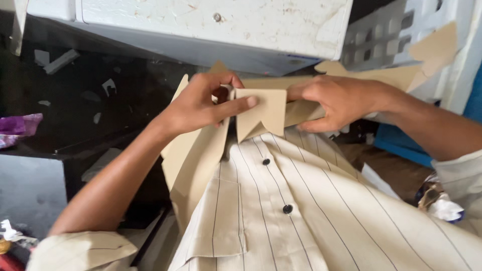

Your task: The person folds and assembles a flat cardboard sheet into a box. They then place a decorated cake into the assembled box and close the flaps.

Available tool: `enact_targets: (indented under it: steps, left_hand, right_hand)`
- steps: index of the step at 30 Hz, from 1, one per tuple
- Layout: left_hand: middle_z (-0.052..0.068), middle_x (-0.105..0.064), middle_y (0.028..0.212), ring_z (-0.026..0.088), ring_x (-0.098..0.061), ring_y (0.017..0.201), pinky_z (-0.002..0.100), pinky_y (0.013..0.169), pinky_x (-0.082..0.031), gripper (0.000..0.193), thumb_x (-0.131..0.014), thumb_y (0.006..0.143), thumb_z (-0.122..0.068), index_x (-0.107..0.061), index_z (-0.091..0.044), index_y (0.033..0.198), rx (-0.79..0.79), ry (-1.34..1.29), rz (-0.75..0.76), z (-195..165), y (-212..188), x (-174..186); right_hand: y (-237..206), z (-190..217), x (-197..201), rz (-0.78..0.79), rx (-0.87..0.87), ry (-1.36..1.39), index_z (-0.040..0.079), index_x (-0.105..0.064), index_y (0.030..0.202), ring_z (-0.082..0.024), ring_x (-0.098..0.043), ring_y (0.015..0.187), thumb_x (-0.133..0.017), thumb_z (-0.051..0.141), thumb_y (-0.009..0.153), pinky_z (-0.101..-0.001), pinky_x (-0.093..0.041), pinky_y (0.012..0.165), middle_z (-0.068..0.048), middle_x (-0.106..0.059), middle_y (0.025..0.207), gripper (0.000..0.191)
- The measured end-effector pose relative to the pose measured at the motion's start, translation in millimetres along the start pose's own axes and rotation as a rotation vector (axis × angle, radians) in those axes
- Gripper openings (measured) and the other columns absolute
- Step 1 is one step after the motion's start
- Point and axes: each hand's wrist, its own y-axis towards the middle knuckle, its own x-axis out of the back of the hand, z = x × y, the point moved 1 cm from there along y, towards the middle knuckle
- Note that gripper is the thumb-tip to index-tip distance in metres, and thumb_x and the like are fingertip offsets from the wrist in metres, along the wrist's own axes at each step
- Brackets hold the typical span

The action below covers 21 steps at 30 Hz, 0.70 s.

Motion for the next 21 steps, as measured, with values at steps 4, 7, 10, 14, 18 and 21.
enact_targets:
  steps: [4,7,10,14,18,21]
  left_hand:
    - [0.003,-0.067,0.069,0.005,-0.056,0.049,0.024,0.04,-0.039,0.026,-0.07,0.099,-0.027,-0.067,-0.003,0.087,0.058,0.083,-0.306,-11.2,-4.2,-4.8]
    - [0.0,-0.064,0.061,0.003,-0.056,0.044,0.022,0.037,-0.039,0.025,-0.071,0.098,-0.026,-0.067,-0.005,0.087,0.097,0.059,-0.406,-16.1,-8.7,-7.0]
    - [0.0,-0.061,0.057,0.003,-0.055,0.043,0.022,0.038,-0.04,0.027,-0.073,0.098,-0.025,-0.066,-0.004,0.083,0.063,0.112,-0.38,-19.1,-8.9,-10.2]
    - [-0.001,-0.062,0.055,0.003,-0.057,0.043,0.022,0.038,-0.04,0.028,-0.072,0.098,-0.025,-0.065,-0.005,0.08,0.056,0.134,-0.326,-23.5,-8.1,-11.9]
    - [0.001,-0.061,0.054,0.006,-0.056,0.042,0.024,0.038,-0.037,0.028,-0.075,0.097,-0.024,-0.065,-0.004,0.079,0.015,0.299,-0.38,-33.6,-6.8,-15.6]
    - [0.004,-0.06,0.056,0.009,-0.052,0.043,0.029,0.039,-0.035,0.027,-0.076,0.097,-0.02,-0.065,-0.002,0.079,-0.107,0.444,-0.338,-44.2,-1.3,-17.3]
  right_hand:
    - [-1.1,2.9,-6.8,-0.067,-0.126,0.081,0.011,-0.06,0.136,-0.026,-0.073,0.101,-0.075,0.042,0.09,-0.0382,-0.061,0.085,-0.013,-0.073,0.115,0.058]
    - [-1.1,7.1,-14.6,-0.33,0.103,0.157,0.004,-0.064,0.123,-0.027,-0.066,0.112,-0.073,0.038,0.091,-0.0422,-0.054,0.09,-0.013,-0.068,0.118,0.048]
    - [-6.5,10.4,-20.7,-0.427,0.041,0.153,0.006,-0.067,0.119,-0.025,-0.063,0.11,-0.072,0.034,0.09,-0.0428,-0.051,0.092,-0.011,-0.065,0.112,0.041]
    - [-14.9,17.6,-18.2,-0.52,-0.059,0.017,0.007,-0.071,0.116,-0.024,-0.06,0.096,-0.072,0.026,0.092,-0.0427,-0.05,0.085,-0.012,-0.062,0.095,0.031]
    - [-19.1,21.0,-13.8,-0.397,-0.218,0.246,0.007,-0.07,0.113,-0.02,-0.061,0.067,-0.071,0.019,0.09,-0.0375,-0.051,0.063,-0.01,-0.066,0.074,0.026]
    - [-18.3,28.3,-14.8,-0.557,0.036,0.175,0.001,-0.071,0.102,-0.016,-0.063,0.067,-0.07,0.006,0.091,-0.0329,-0.05,0.06,-0.007,-0.068,0.083,0.012]
